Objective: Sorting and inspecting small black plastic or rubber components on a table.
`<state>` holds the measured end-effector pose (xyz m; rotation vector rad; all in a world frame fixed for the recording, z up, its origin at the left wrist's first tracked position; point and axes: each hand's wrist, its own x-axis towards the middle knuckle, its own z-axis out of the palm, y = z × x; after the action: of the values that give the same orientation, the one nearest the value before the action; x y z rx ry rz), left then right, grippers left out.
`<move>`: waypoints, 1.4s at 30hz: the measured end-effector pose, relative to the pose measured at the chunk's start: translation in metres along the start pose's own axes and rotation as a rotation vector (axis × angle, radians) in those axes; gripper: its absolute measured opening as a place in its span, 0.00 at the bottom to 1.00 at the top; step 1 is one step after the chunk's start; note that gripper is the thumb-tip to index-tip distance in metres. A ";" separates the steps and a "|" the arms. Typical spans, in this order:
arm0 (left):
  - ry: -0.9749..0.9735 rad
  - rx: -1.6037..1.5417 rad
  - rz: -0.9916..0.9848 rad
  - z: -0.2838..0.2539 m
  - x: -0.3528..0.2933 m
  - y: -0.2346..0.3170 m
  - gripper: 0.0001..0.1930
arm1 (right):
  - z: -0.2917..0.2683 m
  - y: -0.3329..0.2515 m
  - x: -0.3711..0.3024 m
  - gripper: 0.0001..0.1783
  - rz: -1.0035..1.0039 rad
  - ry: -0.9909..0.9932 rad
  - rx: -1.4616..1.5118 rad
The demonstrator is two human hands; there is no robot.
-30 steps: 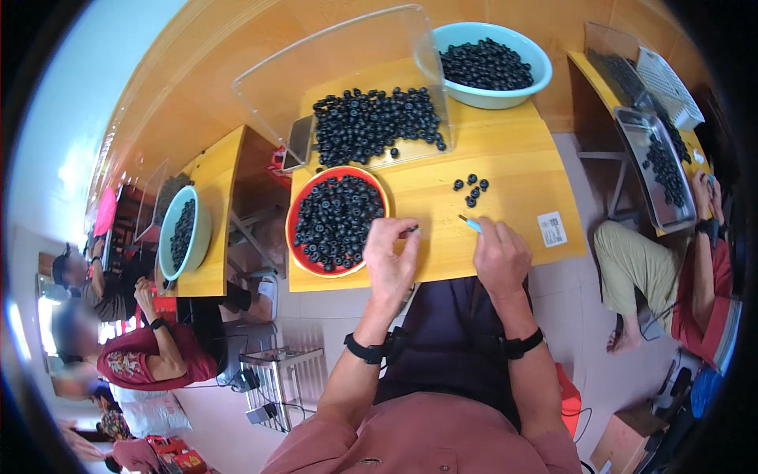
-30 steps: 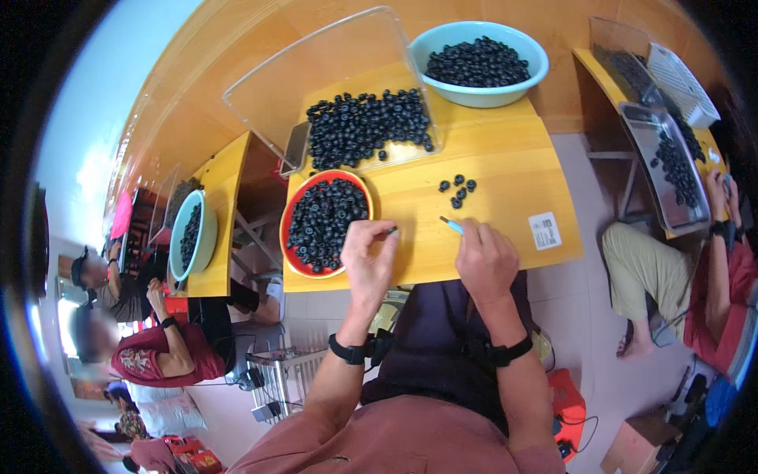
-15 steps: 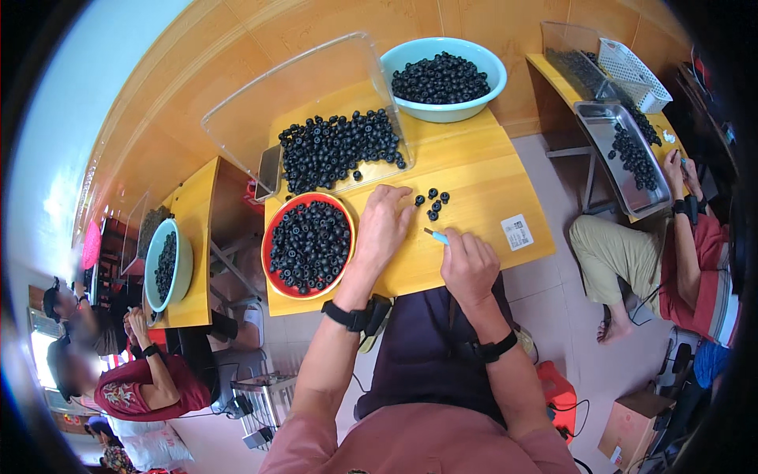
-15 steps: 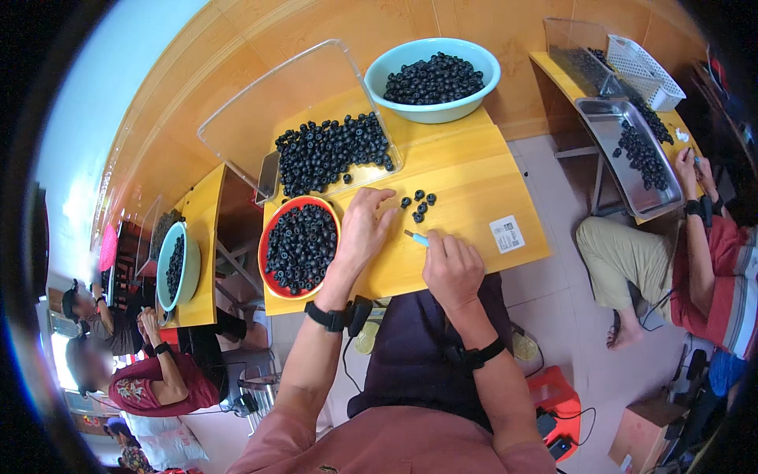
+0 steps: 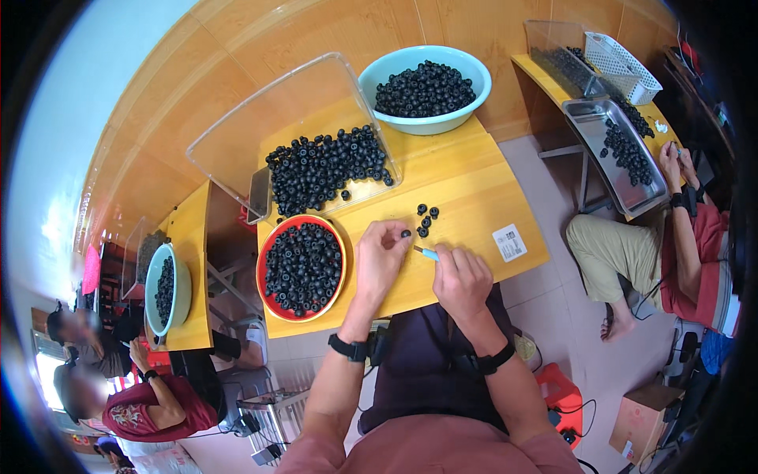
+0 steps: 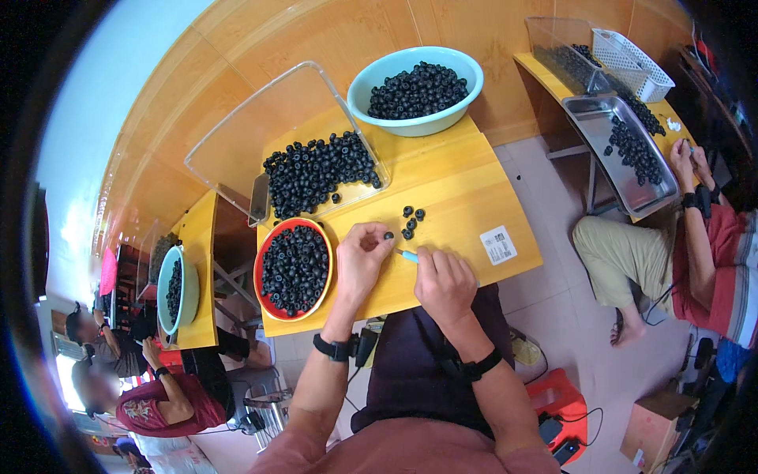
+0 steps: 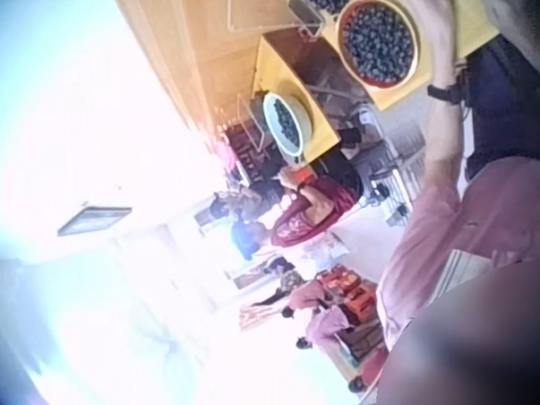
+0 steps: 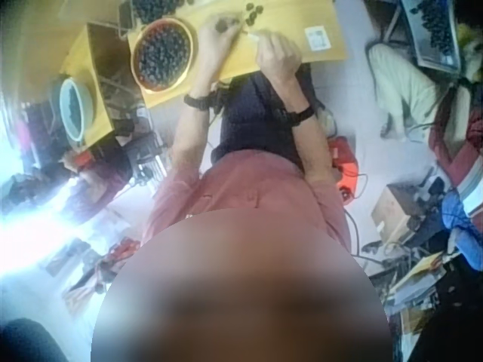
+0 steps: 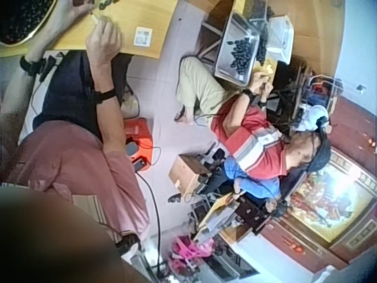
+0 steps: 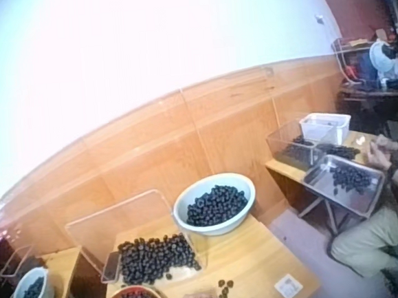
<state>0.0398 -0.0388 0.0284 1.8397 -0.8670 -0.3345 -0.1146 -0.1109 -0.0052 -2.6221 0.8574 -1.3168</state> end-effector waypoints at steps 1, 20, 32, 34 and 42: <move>-0.019 0.063 -0.036 -0.003 -0.008 0.016 0.13 | 0.000 0.002 -0.001 0.07 0.005 -0.014 -0.005; 0.050 -0.199 -0.043 0.020 -0.046 -0.013 0.23 | -0.004 0.002 0.001 0.07 -0.073 -0.067 0.024; 0.067 -0.196 -0.062 0.018 -0.048 -0.007 0.21 | -0.004 0.002 0.002 0.07 -0.070 -0.084 0.025; 0.083 -0.217 -0.065 0.019 -0.050 -0.011 0.21 | -0.005 0.000 0.005 0.07 -0.029 -0.109 0.009; 0.189 -0.022 0.194 0.002 -0.053 -0.010 0.13 | 0.002 -0.003 0.004 0.07 -0.025 -0.074 0.020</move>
<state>0.0058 -0.0012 0.0102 1.7193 -0.8970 -0.0476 -0.1098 -0.1107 -0.0031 -2.6557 0.7998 -1.2194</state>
